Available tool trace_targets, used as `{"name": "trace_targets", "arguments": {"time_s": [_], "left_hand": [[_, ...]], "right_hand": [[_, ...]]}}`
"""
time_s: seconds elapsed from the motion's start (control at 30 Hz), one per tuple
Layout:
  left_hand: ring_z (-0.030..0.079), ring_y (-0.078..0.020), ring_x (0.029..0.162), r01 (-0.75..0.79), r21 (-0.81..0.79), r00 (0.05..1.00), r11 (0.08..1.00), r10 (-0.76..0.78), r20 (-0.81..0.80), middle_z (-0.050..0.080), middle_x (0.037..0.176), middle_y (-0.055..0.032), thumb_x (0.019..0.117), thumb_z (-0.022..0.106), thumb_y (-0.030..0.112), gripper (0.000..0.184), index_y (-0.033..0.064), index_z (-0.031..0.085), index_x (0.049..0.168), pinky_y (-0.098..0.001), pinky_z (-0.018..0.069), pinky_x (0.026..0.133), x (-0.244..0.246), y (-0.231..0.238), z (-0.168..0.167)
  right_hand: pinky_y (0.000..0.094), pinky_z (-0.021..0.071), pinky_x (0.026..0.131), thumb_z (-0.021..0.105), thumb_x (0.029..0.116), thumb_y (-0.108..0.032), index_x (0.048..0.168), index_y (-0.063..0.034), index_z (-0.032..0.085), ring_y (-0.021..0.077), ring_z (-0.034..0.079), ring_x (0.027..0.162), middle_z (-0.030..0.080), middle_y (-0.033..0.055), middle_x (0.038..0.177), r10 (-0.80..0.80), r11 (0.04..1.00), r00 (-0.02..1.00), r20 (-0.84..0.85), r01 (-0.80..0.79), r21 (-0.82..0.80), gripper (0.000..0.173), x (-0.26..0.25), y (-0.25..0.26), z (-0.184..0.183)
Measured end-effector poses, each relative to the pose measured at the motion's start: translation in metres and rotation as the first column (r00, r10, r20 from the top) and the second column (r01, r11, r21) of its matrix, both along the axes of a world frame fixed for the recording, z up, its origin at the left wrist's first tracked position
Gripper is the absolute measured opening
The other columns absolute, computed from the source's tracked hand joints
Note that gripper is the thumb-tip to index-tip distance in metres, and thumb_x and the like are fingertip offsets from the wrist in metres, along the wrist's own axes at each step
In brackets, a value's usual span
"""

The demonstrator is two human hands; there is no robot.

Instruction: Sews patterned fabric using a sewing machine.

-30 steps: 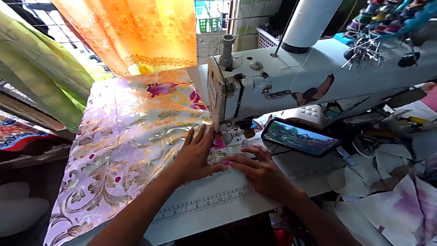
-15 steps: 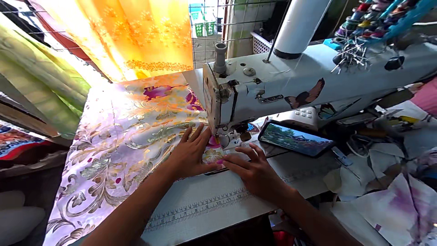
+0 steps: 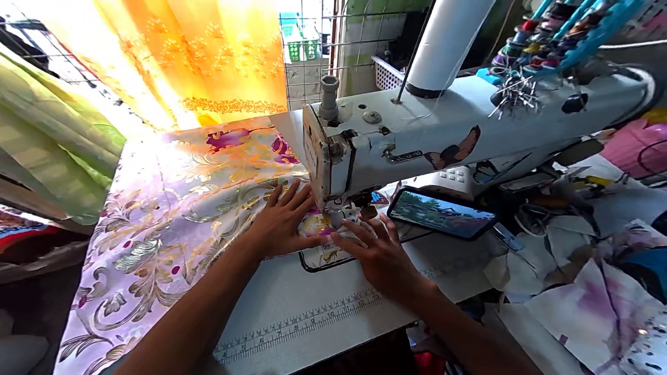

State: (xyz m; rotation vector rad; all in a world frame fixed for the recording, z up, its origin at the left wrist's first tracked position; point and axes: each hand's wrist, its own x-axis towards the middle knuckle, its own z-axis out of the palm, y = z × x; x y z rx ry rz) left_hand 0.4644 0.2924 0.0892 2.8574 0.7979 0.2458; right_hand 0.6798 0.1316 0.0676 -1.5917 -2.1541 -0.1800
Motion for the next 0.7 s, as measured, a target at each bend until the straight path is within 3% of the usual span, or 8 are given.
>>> {"name": "trace_targets", "arguments": {"time_s": [0.4, 0.63, 0.7], "left_hand": [[0.022, -0.0364, 0.156, -0.038, 0.001, 0.999, 0.999, 0.038, -0.018, 0.031, 0.166, -0.0142, 0.0872, 0.047, 0.082, 0.100, 0.0082, 0.046, 0.155, -0.0639, 0.0116, 0.122, 0.003, 0.022, 0.005], [0.025, -0.0373, 0.154, -0.059, 0.016, 0.998, 0.998, 0.059, 0.016, 0.034, 0.165, -0.0145, 0.0854, 0.043, 0.086, 0.104, 0.0092, 0.046, 0.155, -0.0644, 0.0139, 0.122, 0.000, 0.038, 0.002], [0.025, -0.0386, 0.154, -0.068, -0.026, 0.997, 0.997, 0.069, 0.018, 0.037, 0.163, -0.0151, 0.0904, 0.049, 0.077, 0.093, 0.0093, 0.047, 0.154, -0.0652, 0.0130, 0.122, 0.000, 0.039, 0.006]], "right_hand": [[0.0653, 0.0394, 0.107, 0.057, 0.0899, 0.005, 0.131, -0.0239, 0.071, 0.0405, 0.057, 0.130, 0.066, 0.0081, 0.137, -0.092, 0.996, 0.995, -0.044, 0.093, 0.012, 0.052, -0.002, -0.004, 0.002], [0.0582, 0.0450, 0.106, 0.058, 0.0994, -0.016, 0.117, -0.0193, 0.077, 0.0348, 0.062, 0.123, 0.071, 0.0063, 0.126, -0.073, 0.980, 0.991, -0.112, 0.092, 0.178, 0.027, -0.001, -0.022, -0.005], [0.0542, 0.0455, 0.106, 0.057, 0.1004, -0.019, 0.114, -0.0199, 0.078, 0.0322, 0.063, 0.123, 0.072, 0.0045, 0.125, -0.050, 0.974, 0.982, -0.183, 0.088, 0.208, 0.025, -0.001, -0.037, -0.006]]}}
